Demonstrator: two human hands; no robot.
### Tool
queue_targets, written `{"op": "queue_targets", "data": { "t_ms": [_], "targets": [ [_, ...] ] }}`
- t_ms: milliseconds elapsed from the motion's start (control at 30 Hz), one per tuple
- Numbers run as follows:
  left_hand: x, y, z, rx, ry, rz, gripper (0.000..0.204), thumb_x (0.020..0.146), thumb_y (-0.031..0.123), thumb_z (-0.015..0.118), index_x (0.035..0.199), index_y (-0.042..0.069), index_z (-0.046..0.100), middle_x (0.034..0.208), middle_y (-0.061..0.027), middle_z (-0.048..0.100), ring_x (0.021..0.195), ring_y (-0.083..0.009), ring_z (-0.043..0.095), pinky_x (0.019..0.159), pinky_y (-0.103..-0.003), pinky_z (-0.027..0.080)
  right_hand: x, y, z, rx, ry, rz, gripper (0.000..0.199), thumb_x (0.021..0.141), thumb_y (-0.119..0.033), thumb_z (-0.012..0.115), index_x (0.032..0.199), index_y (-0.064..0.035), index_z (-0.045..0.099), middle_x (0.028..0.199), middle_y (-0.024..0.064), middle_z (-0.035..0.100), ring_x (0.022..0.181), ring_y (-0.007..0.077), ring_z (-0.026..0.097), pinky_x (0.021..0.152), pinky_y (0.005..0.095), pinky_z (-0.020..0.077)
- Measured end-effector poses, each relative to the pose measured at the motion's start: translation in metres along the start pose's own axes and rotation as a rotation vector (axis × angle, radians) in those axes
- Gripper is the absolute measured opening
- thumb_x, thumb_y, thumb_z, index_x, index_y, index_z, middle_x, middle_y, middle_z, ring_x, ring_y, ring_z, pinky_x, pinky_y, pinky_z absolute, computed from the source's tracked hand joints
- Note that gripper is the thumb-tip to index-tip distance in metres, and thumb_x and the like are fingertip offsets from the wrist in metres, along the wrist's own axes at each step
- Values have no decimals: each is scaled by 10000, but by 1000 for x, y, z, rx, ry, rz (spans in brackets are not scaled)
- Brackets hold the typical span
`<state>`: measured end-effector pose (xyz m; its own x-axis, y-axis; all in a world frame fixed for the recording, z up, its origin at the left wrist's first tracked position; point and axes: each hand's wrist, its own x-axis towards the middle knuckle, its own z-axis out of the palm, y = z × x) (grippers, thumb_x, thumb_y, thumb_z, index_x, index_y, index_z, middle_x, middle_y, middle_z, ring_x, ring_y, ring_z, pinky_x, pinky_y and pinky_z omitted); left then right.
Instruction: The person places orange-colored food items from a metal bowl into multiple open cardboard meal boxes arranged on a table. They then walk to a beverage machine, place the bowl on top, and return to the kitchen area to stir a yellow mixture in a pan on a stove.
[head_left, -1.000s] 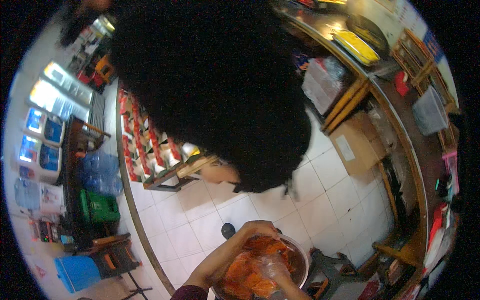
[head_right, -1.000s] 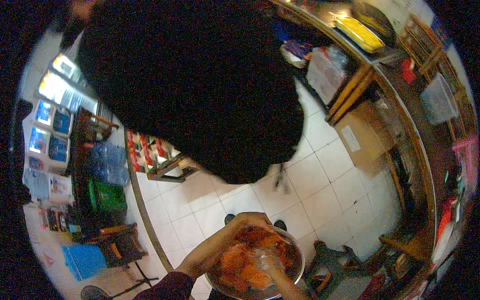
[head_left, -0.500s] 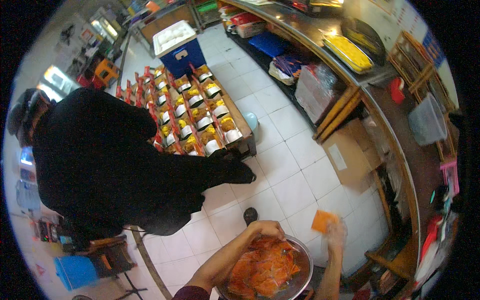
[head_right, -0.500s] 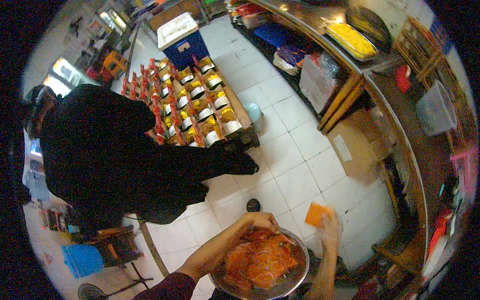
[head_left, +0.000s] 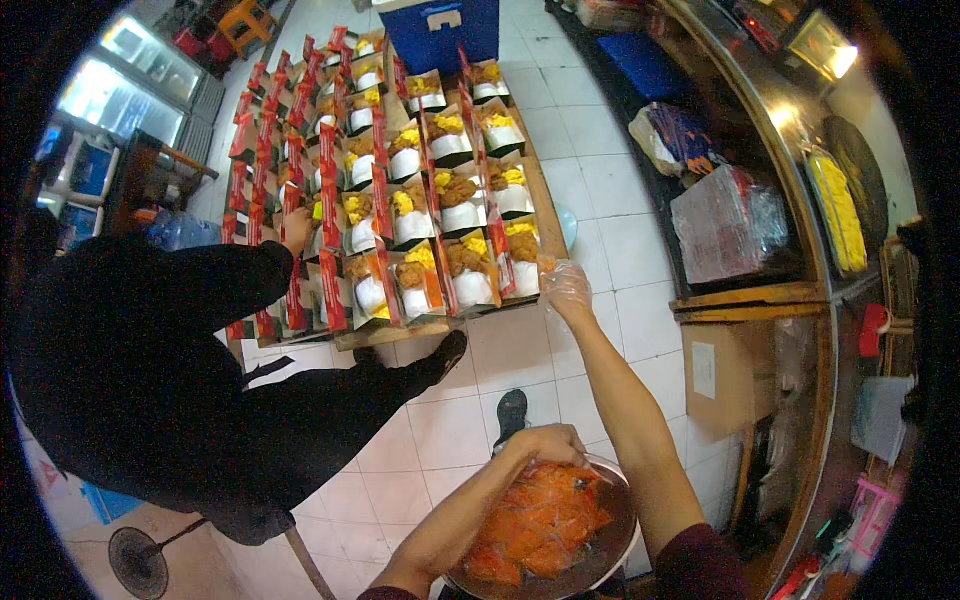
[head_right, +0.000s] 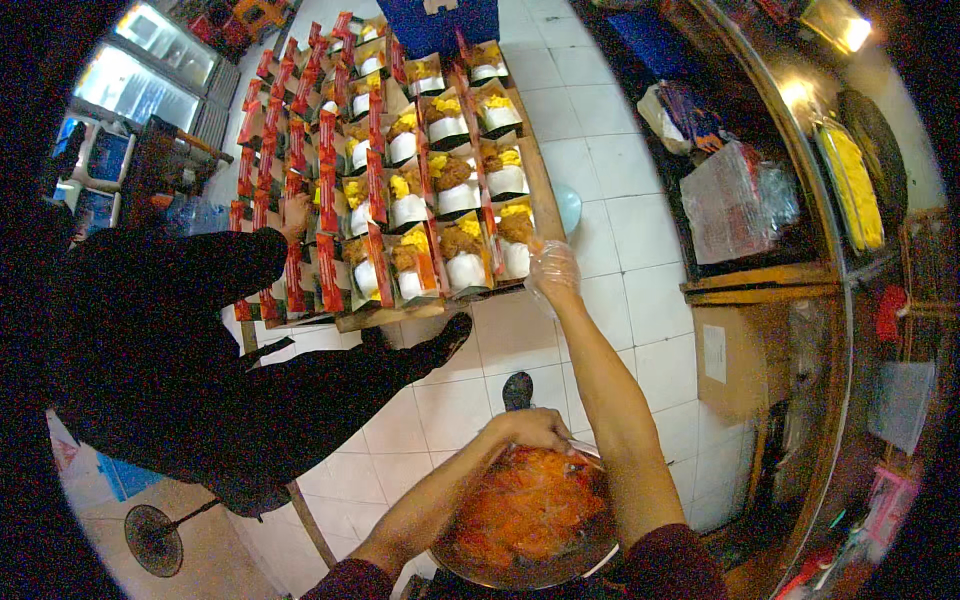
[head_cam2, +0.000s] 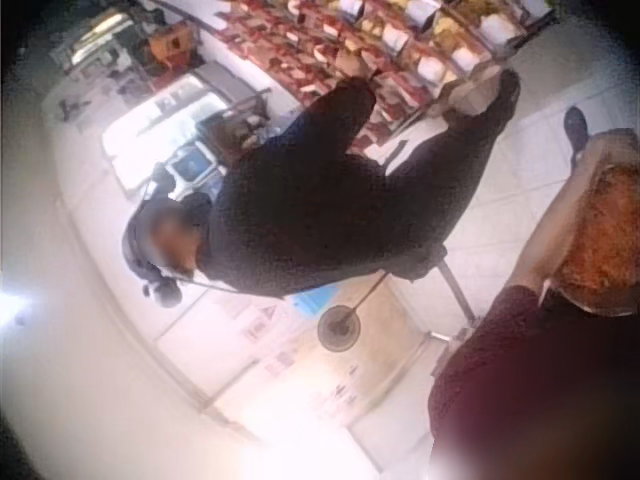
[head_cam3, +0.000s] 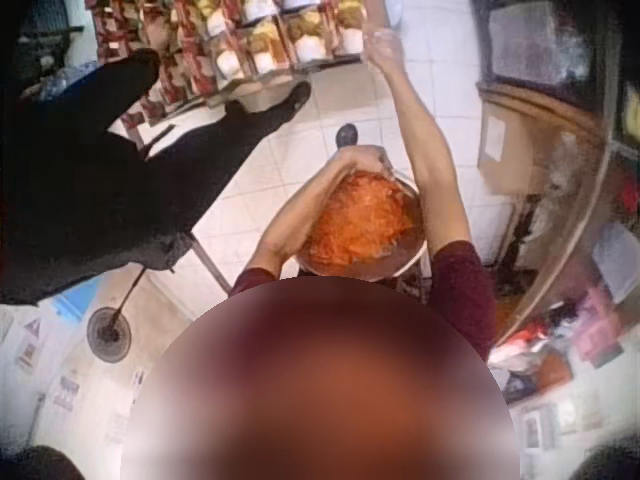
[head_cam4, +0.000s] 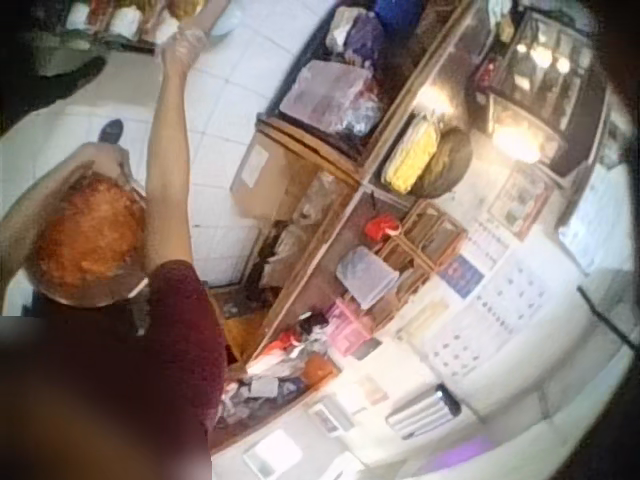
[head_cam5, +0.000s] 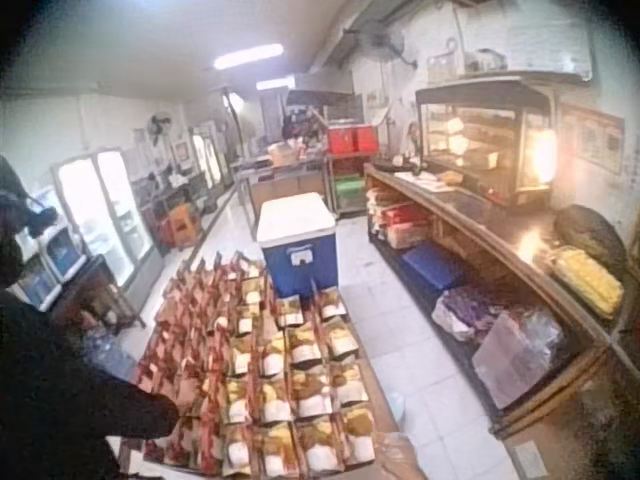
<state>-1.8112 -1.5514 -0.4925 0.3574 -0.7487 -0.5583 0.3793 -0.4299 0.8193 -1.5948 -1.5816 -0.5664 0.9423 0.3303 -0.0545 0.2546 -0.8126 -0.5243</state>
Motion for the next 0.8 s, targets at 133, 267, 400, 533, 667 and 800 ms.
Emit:
{"op": "queue_targets", "data": {
  "t_ms": [133, 267, 400, 533, 667, 800],
  "targets": [
    [4, 18, -26, -85, 70, 61, 344, 754, 338, 684, 914, 35, 719, 803, -126, 706, 712, -214, 627, 695, -371, 492, 41, 18, 58, -151, -216, 117, 239, 828, -250, 608, 856, -27, 688, 871, 221, 666, 829, 360, 663, 739, 472, 526],
    [3, 23, -57, -124, 90, 30, 335, 765, 334, 677, 949, 57, 724, 879, -113, 721, 777, -222, 642, 749, -368, 494, 64, 39, 103, -122, -106, 131, 259, 843, -262, 593, 811, -21, 682, 823, 207, 662, 779, 351, 657, 690, 477, 519],
    [24, 27, -86, -130, 131, -22, 356, 754, 379, 681, 941, 81, 739, 896, -116, 722, 792, -221, 646, 772, -349, 505, 66, 53, 46, -454, 30, -362, 293, 883, -301, 579, 817, -34, 678, 756, 165, 639, 721, 331, 633, 655, 414, 510],
    [66, 57, -125, -218, 116, -100, 337, 733, 357, 696, 943, 101, 755, 782, -57, 717, 681, -151, 613, 683, -323, 495, 21, 53, -138, 92, 56, -297, 307, 826, -268, 690, 938, 15, 643, 753, 152, 651, 715, 241, 629, 680, 356, 529],
    [122, 106, -174, -232, 133, -92, 354, 727, 353, 716, 939, 71, 749, 835, -70, 718, 744, -180, 633, 720, -334, 500, -35, 59, -277, 346, -724, -22, 341, 908, -316, 550, 1032, -7, 622, 795, 122, 638, 757, 267, 619, 738, 394, 514],
    [184, 169, -202, -227, 173, -84, 382, 720, 370, 737, 943, 59, 744, 880, -92, 722, 771, -198, 633, 743, -348, 500, -62, 93, -264, 62, -999, -107, 425, 954, -362, 449, 1112, -4, 616, 897, 177, 662, 887, 353, 624, 881, 447, 477]
  ]
}}
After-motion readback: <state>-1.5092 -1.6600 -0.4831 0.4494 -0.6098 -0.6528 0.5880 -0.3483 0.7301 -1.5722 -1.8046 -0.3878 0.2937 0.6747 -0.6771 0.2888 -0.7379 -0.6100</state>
